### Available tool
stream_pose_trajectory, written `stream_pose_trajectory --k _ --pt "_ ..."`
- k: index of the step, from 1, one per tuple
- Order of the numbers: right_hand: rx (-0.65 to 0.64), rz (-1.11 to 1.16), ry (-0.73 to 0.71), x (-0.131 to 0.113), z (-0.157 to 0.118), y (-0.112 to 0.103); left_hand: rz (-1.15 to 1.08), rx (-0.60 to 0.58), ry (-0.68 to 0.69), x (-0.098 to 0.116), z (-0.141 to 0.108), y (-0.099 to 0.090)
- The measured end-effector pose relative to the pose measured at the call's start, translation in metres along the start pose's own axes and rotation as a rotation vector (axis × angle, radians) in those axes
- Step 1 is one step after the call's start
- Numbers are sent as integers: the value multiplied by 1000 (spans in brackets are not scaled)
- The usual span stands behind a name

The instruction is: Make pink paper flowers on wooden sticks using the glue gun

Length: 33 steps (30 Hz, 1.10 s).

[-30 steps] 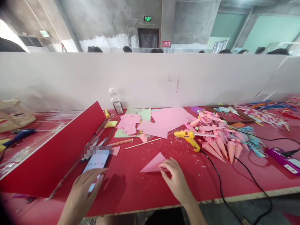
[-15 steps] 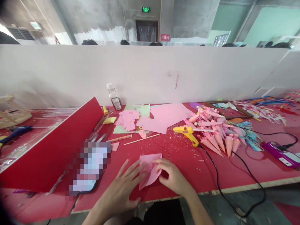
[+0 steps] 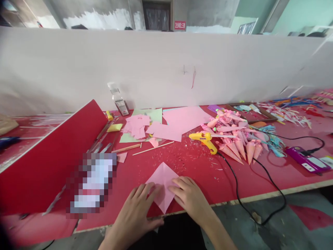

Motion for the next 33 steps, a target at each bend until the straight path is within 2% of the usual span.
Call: stream_pose_trajectory --k 6,11,16,23,28,33 --pt "-21 89 -28 4 5 -1 -43 -13 138 0 10 -9" --pt "-75 255 63 5 8 -3 -110 -11 113 -5 19 -12" --pt "-23 293 171 4 19 1 -160 76 -31 -17 18 -6" --pt "4 196 240 6 29 9 -24 125 -251 -20 16 0" --pt "32 69 269 6 29 14 -6 190 -309 -23 17 4" --pt "97 -40 261 4 33 17 61 203 -321 -27 18 8"
Point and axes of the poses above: each hand's wrist, its own z-axis towards the middle knuckle, its own y-axis out of the palm, x = y × z, the point moved 3 cm from there along z, towards the middle knuckle, and after that the axes turned 14 degrees about y, right-handed, at the moved point
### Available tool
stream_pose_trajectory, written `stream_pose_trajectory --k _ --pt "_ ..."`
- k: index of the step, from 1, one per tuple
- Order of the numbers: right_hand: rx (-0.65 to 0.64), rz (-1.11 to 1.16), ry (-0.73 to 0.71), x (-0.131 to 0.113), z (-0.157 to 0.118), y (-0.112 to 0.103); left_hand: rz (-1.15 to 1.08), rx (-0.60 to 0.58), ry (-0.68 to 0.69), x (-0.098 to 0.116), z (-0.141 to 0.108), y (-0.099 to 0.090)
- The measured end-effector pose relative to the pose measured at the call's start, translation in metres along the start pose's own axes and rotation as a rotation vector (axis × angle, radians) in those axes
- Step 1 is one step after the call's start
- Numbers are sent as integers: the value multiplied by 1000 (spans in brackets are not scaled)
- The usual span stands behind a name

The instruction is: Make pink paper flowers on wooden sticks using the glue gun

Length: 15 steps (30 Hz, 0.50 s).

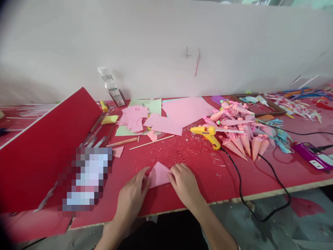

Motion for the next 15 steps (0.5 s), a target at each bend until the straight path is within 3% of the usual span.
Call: stream_pose_trajectory --k 15 --pt "63 -212 30 -6 5 6 119 -107 19 0 4 6"
Point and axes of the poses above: each hand's wrist, its own z-axis towards the middle knuckle, its own y-axis out of the palm, x = y × z, the point moved 3 cm from there along z, towards the middle knuckle, and after that the axes turned 14 degrees about y, right-handed, at the moved point
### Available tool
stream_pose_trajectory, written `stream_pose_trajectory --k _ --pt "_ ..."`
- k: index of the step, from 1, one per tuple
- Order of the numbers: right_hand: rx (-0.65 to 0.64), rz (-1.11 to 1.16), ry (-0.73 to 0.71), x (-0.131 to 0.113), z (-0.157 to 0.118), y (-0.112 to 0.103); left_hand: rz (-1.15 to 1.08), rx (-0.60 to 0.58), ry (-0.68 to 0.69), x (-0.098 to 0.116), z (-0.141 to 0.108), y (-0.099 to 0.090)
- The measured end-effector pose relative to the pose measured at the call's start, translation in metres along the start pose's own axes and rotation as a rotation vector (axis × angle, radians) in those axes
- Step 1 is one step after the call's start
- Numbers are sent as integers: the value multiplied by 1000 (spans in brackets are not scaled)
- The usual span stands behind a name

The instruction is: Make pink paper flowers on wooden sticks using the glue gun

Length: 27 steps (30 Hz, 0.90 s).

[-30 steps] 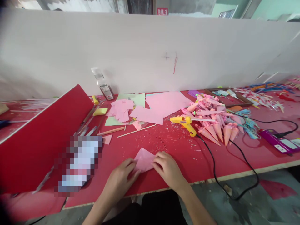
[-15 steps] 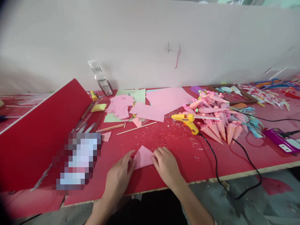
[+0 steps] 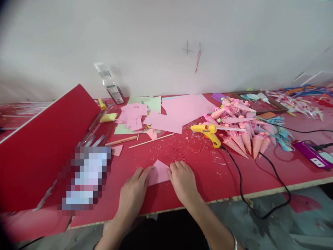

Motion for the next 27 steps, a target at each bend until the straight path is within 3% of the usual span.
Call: stream_pose_trajectory --k 5,11,14,21,27 --pt "25 -20 -5 -1 -1 0 0 -37 95 -6 3 -6" --pt "33 -21 -2 -1 -1 0 25 -108 466 -18 14 -18" --pt "26 -38 -13 0 0 1 26 -132 589 -24 17 -21" --pt "6 -64 -31 1 0 2 4 -261 746 -33 27 -31" --pt "-9 -55 -36 1 1 0 -41 -402 775 -36 40 -37"
Point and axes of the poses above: each hand's wrist, its own z-axis towards the middle knuckle, its own y-axis out of the palm, x = y × z, the point moved 3 cm from there along z, towards the middle knuckle, and after that the axes turned 14 degrees about y, right-handed, at the moved point
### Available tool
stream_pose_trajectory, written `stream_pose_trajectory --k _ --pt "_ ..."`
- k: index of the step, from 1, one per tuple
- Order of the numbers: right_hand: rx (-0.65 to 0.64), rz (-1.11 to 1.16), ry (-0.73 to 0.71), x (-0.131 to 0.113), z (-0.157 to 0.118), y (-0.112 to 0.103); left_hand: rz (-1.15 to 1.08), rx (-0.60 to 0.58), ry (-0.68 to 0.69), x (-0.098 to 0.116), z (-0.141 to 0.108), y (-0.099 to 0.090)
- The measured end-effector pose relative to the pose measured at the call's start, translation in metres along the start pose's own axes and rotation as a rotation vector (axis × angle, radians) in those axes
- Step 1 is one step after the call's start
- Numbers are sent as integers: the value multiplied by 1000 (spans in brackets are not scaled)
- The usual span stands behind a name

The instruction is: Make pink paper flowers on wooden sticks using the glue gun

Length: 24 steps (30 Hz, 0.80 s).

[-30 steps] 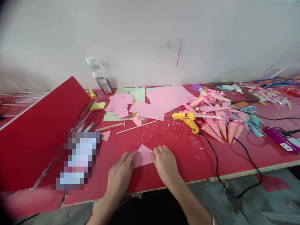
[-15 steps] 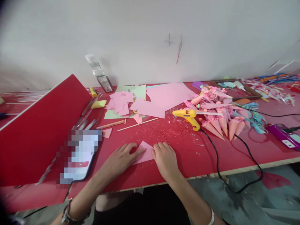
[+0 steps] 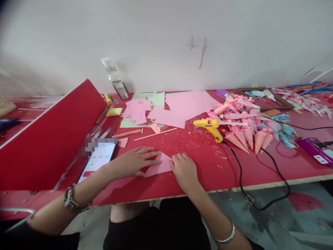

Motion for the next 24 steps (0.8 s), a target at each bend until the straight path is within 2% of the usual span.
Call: stream_pose_trajectory --k 3,6,9,11,13,16,24 --pt "14 6 -3 -2 1 -4 -28 -50 25 -5 0 -2" --pt "87 13 -37 -9 -3 -11 -30 -54 45 -10 0 -2" --pt "91 74 -263 -25 -16 -18 -27 -71 60 -11 0 -2" --pt "9 137 -437 -38 -28 -19 -20 -76 67 -11 0 -2" --pt "-70 178 -513 -47 -37 -20 -12 -65 71 -10 -1 -2" --pt "-120 188 -510 -52 -43 -17 -8 -53 87 -9 -1 -2" --pt "-126 173 -445 -54 -42 -12 -8 -54 79 -9 -1 -2"
Point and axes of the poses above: each hand's wrist, its own z-axis towards the middle knuckle, its own y-axis out of the palm, x = y × z, the point moved 3 cm from there along z, towards the middle knuckle, and after that the axes turned 14 degrees about y, right-handed, at the moved point
